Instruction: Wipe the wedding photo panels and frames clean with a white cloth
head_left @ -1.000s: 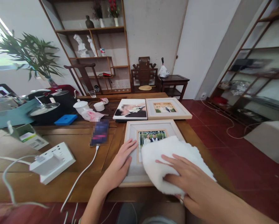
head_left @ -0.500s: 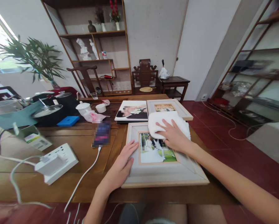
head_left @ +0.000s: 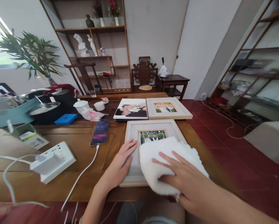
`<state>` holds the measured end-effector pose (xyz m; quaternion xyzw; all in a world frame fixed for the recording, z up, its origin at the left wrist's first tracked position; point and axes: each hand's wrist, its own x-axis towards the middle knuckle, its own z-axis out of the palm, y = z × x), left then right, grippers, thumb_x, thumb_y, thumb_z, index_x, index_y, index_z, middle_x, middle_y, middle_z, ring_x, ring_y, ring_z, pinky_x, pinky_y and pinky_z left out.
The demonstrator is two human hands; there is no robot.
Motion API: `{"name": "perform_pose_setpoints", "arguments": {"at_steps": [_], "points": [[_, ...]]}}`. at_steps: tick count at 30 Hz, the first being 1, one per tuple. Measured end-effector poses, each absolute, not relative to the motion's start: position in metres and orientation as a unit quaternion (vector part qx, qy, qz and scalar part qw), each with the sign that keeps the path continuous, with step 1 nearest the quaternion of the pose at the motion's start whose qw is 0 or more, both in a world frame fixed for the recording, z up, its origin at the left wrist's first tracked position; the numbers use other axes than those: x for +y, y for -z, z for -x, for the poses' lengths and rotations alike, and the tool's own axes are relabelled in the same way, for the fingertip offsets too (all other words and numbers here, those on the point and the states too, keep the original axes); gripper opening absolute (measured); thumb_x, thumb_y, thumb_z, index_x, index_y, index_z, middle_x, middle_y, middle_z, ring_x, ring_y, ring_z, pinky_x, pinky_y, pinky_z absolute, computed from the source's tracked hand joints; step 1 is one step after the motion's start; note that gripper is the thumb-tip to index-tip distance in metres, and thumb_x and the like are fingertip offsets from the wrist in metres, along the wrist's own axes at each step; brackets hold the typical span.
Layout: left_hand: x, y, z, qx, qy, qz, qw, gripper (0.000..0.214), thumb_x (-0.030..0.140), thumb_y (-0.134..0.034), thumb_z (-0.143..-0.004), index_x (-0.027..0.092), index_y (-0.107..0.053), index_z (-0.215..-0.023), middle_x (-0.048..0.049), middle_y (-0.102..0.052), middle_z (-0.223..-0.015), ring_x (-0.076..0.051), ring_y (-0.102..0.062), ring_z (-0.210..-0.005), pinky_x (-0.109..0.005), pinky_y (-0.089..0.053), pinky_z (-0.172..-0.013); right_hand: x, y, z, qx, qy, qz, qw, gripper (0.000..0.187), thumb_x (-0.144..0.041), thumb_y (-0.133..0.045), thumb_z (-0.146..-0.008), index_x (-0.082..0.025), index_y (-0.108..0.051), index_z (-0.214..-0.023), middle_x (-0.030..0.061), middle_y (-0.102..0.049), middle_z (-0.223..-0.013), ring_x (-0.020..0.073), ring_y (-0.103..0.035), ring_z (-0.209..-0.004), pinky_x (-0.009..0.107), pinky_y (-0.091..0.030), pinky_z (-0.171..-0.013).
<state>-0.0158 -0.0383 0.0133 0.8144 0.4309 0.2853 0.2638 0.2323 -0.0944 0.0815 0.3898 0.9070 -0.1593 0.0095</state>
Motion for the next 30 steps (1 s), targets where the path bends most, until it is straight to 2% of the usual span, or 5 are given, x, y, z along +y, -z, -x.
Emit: {"name": "perform_pose_setpoints", "arguments": {"at_steps": [6, 11, 22, 26, 30], "points": [[-0.038, -0.013, 0.016, 0.419, -0.297, -0.817, 0.261, 0.042, 0.017, -0.035, -0.094, 0.023, -0.047, -0.133, -0.0038, -0.041, -0.145, -0.018, -0.025, -0.139, -0.042, -0.019, -0.116, -0.030, -0.044, -0.239, 0.883, -0.048, -0.463, -0.062, 0.060, 0.001, -0.048, -0.069, -0.023, -0.056, -0.123, 0.0069, -0.036, -0.146, 0.0338, -0.022, -0.136, 0.062, -0.016, -0.107], [-0.039, -0.014, 0.017, 0.416, -0.299, -0.817, 0.265, 0.043, 0.016, -0.035, -0.093, 0.024, -0.046, -0.134, -0.0032, -0.041, -0.145, -0.018, -0.025, -0.140, -0.043, -0.018, -0.116, 0.022, -0.045, -0.237, 0.871, -0.148, -0.462, -0.077, 0.056, 0.000, -0.048, -0.073, -0.021, -0.055, -0.125, 0.0102, -0.033, -0.148, 0.0381, -0.015, -0.137, 0.065, -0.013, -0.105], [-0.039, -0.012, 0.017, 0.421, -0.297, -0.813, 0.271, 0.042, 0.019, -0.033, -0.095, 0.023, -0.045, -0.135, -0.0033, -0.039, -0.146, -0.017, -0.023, -0.140, -0.042, -0.018, -0.116, -0.041, -0.072, -0.241, 0.916, 0.110, -0.387, -0.006, 0.062, -0.003, -0.045, -0.066, -0.024, -0.056, -0.124, 0.0086, -0.038, -0.145, 0.0314, -0.022, -0.137, 0.059, -0.017, -0.107], [-0.039, -0.012, 0.017, 0.435, -0.280, -0.814, 0.264, 0.042, 0.021, -0.034, -0.095, 0.023, -0.044, -0.135, -0.0033, -0.037, -0.147, -0.017, -0.022, -0.140, -0.043, -0.017, -0.116, -0.088, -0.108, -0.243, 0.916, 0.208, -0.343, 0.016, 0.060, -0.001, -0.043, -0.062, -0.023, -0.062, -0.114, 0.0061, -0.051, -0.136, 0.0261, -0.038, -0.130, 0.049, -0.024, -0.109], [-0.039, -0.013, 0.017, 0.431, -0.284, -0.815, 0.262, 0.041, 0.021, -0.034, -0.095, 0.025, -0.045, -0.134, -0.0030, -0.039, -0.147, -0.019, -0.024, -0.140, -0.044, -0.019, -0.116, -0.101, -0.112, -0.239, 0.915, 0.226, -0.334, -0.010, 0.061, -0.001, -0.044, -0.060, -0.026, -0.062, -0.112, 0.0020, -0.044, -0.142, 0.0243, -0.035, -0.132, 0.045, -0.024, -0.110]]}}
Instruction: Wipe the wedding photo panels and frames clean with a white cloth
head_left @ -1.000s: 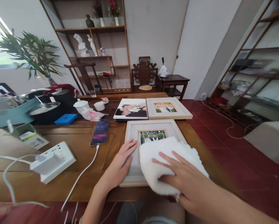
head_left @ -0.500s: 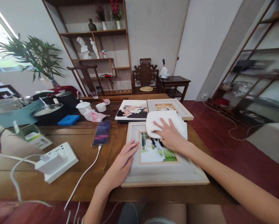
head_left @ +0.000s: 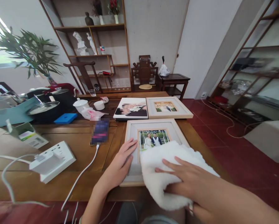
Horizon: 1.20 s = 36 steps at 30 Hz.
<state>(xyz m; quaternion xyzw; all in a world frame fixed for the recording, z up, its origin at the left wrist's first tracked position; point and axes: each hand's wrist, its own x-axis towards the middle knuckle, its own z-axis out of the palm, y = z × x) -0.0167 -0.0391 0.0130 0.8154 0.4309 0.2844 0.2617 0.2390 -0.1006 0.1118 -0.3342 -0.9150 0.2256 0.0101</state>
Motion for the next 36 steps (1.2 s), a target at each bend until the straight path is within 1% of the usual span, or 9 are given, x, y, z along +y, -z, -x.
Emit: {"name": "perform_pose_setpoints", "arguments": {"at_steps": [4, 7, 11, 15, 22, 25, 30, 32, 36], "points": [[-0.039, -0.015, 0.015, 0.427, -0.287, -0.815, 0.266, 0.041, 0.019, -0.033, -0.095, 0.026, -0.046, -0.134, -0.0027, -0.040, -0.146, -0.019, -0.025, -0.139, -0.045, -0.020, -0.115, -0.075, -0.075, -0.243, -0.918, -0.152, 0.362, 0.052, 0.065, -0.002, -0.048, -0.060, -0.025, -0.058, -0.119, 0.0038, -0.038, -0.146, 0.0247, -0.023, -0.137, 0.050, -0.018, -0.112], [-0.040, -0.017, 0.015, 0.423, -0.293, -0.815, 0.267, 0.041, 0.019, -0.034, -0.094, 0.027, -0.047, -0.133, -0.0025, -0.041, -0.145, -0.019, -0.026, -0.139, -0.045, -0.020, -0.115, -0.042, -0.053, -0.252, -0.913, -0.065, 0.395, 0.074, 0.061, -0.001, -0.049, -0.062, -0.024, -0.059, -0.117, 0.0041, -0.033, -0.148, 0.0268, -0.016, -0.139, 0.052, -0.019, -0.111], [-0.041, -0.018, 0.015, 0.419, -0.299, -0.814, 0.268, 0.042, 0.018, -0.035, -0.094, 0.027, -0.048, -0.133, -0.0027, -0.042, -0.145, -0.020, -0.027, -0.139, -0.045, -0.021, -0.115, 0.002, -0.055, -0.262, -0.900, 0.077, 0.407, 0.139, 0.055, 0.003, -0.049, -0.065, -0.018, -0.062, -0.114, 0.0058, -0.027, -0.150, 0.0284, -0.004, -0.140, 0.054, -0.015, -0.111], [-0.041, -0.017, 0.016, 0.422, -0.294, -0.814, 0.271, 0.042, 0.018, -0.034, -0.094, 0.026, -0.047, -0.133, -0.0029, -0.040, -0.146, -0.019, -0.025, -0.139, -0.045, -0.019, -0.116, 0.032, -0.061, -0.261, -0.876, 0.156, 0.419, 0.180, 0.049, 0.005, -0.044, -0.070, -0.017, -0.067, -0.107, 0.0040, -0.032, -0.148, 0.0282, -0.001, -0.140, 0.056, -0.012, -0.112], [-0.040, -0.016, 0.016, 0.420, -0.294, -0.814, 0.273, 0.042, 0.018, -0.034, -0.094, 0.025, -0.046, -0.134, -0.0033, -0.041, -0.145, -0.019, -0.025, -0.139, -0.045, -0.019, -0.115, 0.006, -0.048, -0.242, -0.906, 0.007, 0.419, 0.063, 0.052, -0.001, -0.050, -0.068, -0.021, -0.065, -0.114, 0.0086, -0.042, -0.142, 0.0319, -0.026, -0.135, 0.056, -0.022, -0.108], [-0.040, -0.015, 0.015, 0.420, -0.302, -0.813, 0.268, 0.042, 0.018, -0.036, -0.094, 0.027, -0.047, -0.133, -0.0025, -0.042, -0.145, -0.020, -0.026, -0.139, -0.046, -0.020, -0.115, -0.036, -0.066, -0.237, -0.910, -0.053, 0.410, 0.036, 0.052, -0.003, -0.048, -0.067, -0.022, -0.065, -0.111, 0.0079, -0.047, -0.139, 0.0315, -0.034, -0.132, 0.055, -0.026, -0.106], [-0.039, -0.014, 0.015, 0.430, -0.294, -0.812, 0.263, 0.041, 0.021, -0.035, -0.095, 0.026, -0.047, -0.134, -0.0026, -0.041, -0.145, -0.020, -0.025, -0.139, -0.045, -0.020, -0.115, -0.099, -0.094, -0.230, -0.913, -0.135, 0.386, -0.012, 0.050, -0.006, -0.050, -0.066, -0.023, -0.064, -0.110, 0.0096, -0.055, -0.131, 0.0317, -0.050, -0.119, 0.048, -0.042, -0.097], [-0.039, -0.014, 0.015, 0.429, -0.294, -0.813, 0.261, 0.040, 0.022, -0.035, -0.095, 0.027, -0.047, -0.133, -0.0025, -0.042, -0.145, -0.020, -0.026, -0.139, -0.046, -0.021, -0.115, -0.106, -0.089, -0.229, -0.913, -0.157, 0.376, 0.007, 0.054, -0.006, -0.052, -0.064, -0.025, -0.062, -0.114, 0.0078, -0.052, -0.135, 0.0315, -0.046, -0.123, 0.048, -0.040, -0.100], [-0.039, -0.015, 0.015, 0.423, -0.297, -0.816, 0.260, 0.041, 0.020, -0.036, -0.094, 0.028, -0.047, -0.133, -0.0022, -0.042, -0.145, -0.020, -0.027, -0.139, -0.046, -0.022, -0.115, -0.083, -0.063, -0.233, -0.911, -0.138, 0.383, 0.067, 0.061, -0.004, -0.053, -0.063, -0.026, -0.058, -0.120, 0.0060, -0.039, -0.145, 0.0284, -0.029, -0.135, 0.047, -0.028, -0.108]]}}
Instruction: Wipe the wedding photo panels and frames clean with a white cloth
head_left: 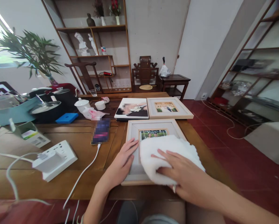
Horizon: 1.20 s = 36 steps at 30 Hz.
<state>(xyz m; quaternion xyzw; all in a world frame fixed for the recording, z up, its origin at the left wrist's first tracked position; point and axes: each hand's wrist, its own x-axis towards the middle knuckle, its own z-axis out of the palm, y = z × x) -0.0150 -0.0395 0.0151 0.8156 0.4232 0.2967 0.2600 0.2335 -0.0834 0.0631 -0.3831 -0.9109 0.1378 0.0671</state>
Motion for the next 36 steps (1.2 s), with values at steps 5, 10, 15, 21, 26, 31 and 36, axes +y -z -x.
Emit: {"name": "perform_pose_setpoints", "arguments": {"at_steps": [5, 10, 15, 21, 26, 31, 36], "points": [[-0.041, -0.017, 0.015, 0.424, -0.297, -0.813, 0.265, 0.042, 0.018, -0.036, -0.093, 0.026, -0.047, -0.133, -0.0027, -0.042, -0.145, -0.019, -0.026, -0.139, -0.044, -0.021, -0.115, -0.021, -0.052, -0.244, -0.892, 0.016, 0.444, 0.081, 0.065, 0.004, -0.047, -0.065, -0.022, -0.055, -0.124, 0.0067, -0.034, -0.148, 0.0315, -0.022, -0.137, 0.053, -0.024, -0.109], [-0.040, -0.017, 0.016, 0.420, -0.295, -0.815, 0.267, 0.043, 0.018, -0.035, -0.094, 0.028, -0.046, -0.134, -0.0017, -0.042, -0.145, -0.020, -0.026, -0.139, -0.047, -0.021, -0.115, 0.028, -0.054, -0.240, -0.888, 0.098, 0.440, 0.097, 0.065, 0.003, -0.045, -0.068, -0.022, -0.052, -0.128, 0.0059, -0.020, -0.153, 0.0387, -0.002, -0.138, 0.068, -0.014, -0.104], [-0.040, -0.018, 0.015, 0.422, -0.301, -0.812, 0.268, 0.043, 0.018, -0.036, -0.094, 0.028, -0.046, -0.134, -0.0018, -0.043, -0.144, -0.021, -0.027, -0.139, -0.047, -0.022, -0.115, 0.021, -0.047, -0.231, -0.909, -0.003, 0.414, 0.054, 0.061, 0.000, -0.046, -0.068, -0.026, -0.059, -0.122, 0.0041, -0.032, -0.148, 0.0367, -0.010, -0.138, 0.065, -0.013, -0.105], [-0.040, -0.014, 0.016, 0.434, -0.294, -0.810, 0.263, 0.042, 0.021, -0.035, -0.095, 0.027, -0.043, -0.136, -0.0024, -0.038, -0.147, -0.020, -0.025, -0.140, -0.043, -0.020, -0.115, -0.054, -0.075, -0.234, -0.923, -0.105, 0.371, 0.016, 0.059, -0.003, -0.046, -0.067, -0.026, -0.060, -0.119, 0.0026, -0.042, -0.143, 0.0340, -0.028, -0.134, 0.058, -0.023, -0.107], [-0.039, -0.012, 0.016, 0.440, -0.291, -0.812, 0.251, 0.042, 0.022, -0.035, -0.095, 0.026, -0.042, -0.137, -0.0026, -0.033, -0.150, -0.020, -0.024, -0.140, -0.042, -0.019, -0.116, -0.105, -0.106, -0.231, -0.927, -0.159, 0.337, -0.037, 0.054, -0.004, -0.049, -0.063, -0.029, -0.065, -0.109, -0.0007, -0.045, -0.141, 0.0314, -0.038, -0.130, 0.051, -0.034, -0.105], [-0.039, -0.014, 0.015, 0.433, -0.288, -0.815, 0.255, 0.042, 0.021, -0.034, -0.095, 0.025, -0.044, -0.136, -0.0035, -0.037, -0.148, -0.020, -0.025, -0.139, -0.043, -0.020, -0.115, -0.094, -0.079, -0.227, -0.916, -0.170, 0.362, 0.031, 0.059, -0.009, -0.051, -0.065, -0.029, -0.058, -0.120, -0.0007, -0.038, -0.145, 0.0304, -0.025, -0.136, 0.053, -0.024, -0.110], [-0.040, -0.015, 0.015, 0.422, -0.301, -0.814, 0.263, 0.042, 0.018, -0.034, -0.094, 0.025, -0.046, -0.134, -0.0041, -0.040, -0.146, -0.021, -0.026, -0.139, -0.046, -0.020, -0.115, -0.044, -0.045, -0.236, -0.888, -0.042, 0.445, 0.105, 0.053, -0.010, -0.051, -0.072, -0.024, -0.056, -0.123, 0.0055, -0.040, -0.144, 0.0322, -0.024, -0.136, 0.053, -0.022, -0.109]]}}
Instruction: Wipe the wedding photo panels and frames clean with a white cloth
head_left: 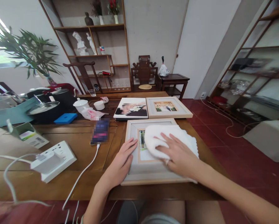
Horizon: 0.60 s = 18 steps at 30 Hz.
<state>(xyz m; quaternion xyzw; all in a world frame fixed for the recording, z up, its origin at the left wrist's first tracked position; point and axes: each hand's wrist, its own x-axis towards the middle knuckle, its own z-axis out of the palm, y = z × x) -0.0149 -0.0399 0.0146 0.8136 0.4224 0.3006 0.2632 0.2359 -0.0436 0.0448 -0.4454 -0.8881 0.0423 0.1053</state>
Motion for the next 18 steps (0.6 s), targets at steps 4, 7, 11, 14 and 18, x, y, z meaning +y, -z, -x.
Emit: {"name": "perform_pose_setpoints", "arguments": {"at_steps": [4, 7, 11, 14, 18], "points": [[-0.040, -0.014, 0.015, 0.407, -0.311, -0.817, 0.266, 0.043, 0.015, -0.033, -0.093, 0.023, -0.047, -0.133, -0.0050, -0.042, -0.145, -0.020, -0.026, -0.139, -0.046, -0.020, -0.115, 0.005, -0.045, -0.242, -0.864, 0.068, 0.485, 0.116, 0.051, -0.011, -0.050, -0.076, -0.018, -0.054, -0.126, 0.0098, -0.032, -0.148, 0.0367, -0.018, -0.137, 0.056, -0.021, -0.108], [-0.039, -0.012, 0.016, 0.400, -0.319, -0.817, 0.266, 0.043, 0.015, -0.034, -0.093, 0.023, -0.048, -0.132, -0.0052, -0.042, -0.144, -0.020, -0.027, -0.139, -0.046, -0.021, -0.115, 0.034, -0.049, -0.238, -0.863, 0.092, 0.484, 0.108, 0.058, -0.006, -0.048, -0.074, -0.017, -0.050, -0.131, 0.0099, -0.022, -0.152, 0.0386, -0.006, -0.138, 0.060, -0.017, -0.107], [-0.038, -0.012, 0.017, 0.398, -0.327, -0.817, 0.261, 0.043, 0.015, -0.034, -0.093, 0.024, -0.048, -0.132, -0.0049, -0.043, -0.144, -0.020, -0.028, -0.138, -0.046, -0.021, -0.115, 0.039, -0.049, -0.222, -0.888, 0.040, 0.452, 0.073, 0.059, -0.005, -0.048, -0.071, -0.023, -0.055, -0.127, 0.0055, -0.030, -0.150, 0.0374, -0.011, -0.138, 0.061, -0.015, -0.107], [-0.040, -0.013, 0.017, 0.404, -0.317, -0.818, 0.258, 0.042, 0.016, -0.034, -0.094, 0.024, -0.047, -0.133, -0.0050, -0.042, -0.144, -0.020, -0.026, -0.139, -0.045, -0.021, -0.115, 0.012, -0.053, -0.214, -0.912, -0.026, 0.407, 0.041, 0.058, -0.007, -0.049, -0.070, -0.024, -0.057, -0.125, 0.0055, -0.033, -0.148, 0.0370, -0.015, -0.137, 0.060, -0.016, -0.107], [-0.041, -0.011, 0.017, 0.430, -0.299, -0.814, 0.252, 0.043, 0.018, -0.032, -0.094, 0.021, -0.043, -0.136, -0.0063, -0.037, -0.147, -0.019, -0.025, -0.139, -0.043, -0.020, -0.115, -0.048, -0.072, -0.216, -0.921, -0.128, 0.368, -0.002, 0.053, -0.009, -0.048, -0.070, -0.021, -0.060, -0.120, 0.0061, -0.035, -0.147, 0.0376, -0.018, -0.137, 0.061, -0.017, -0.107]]}}
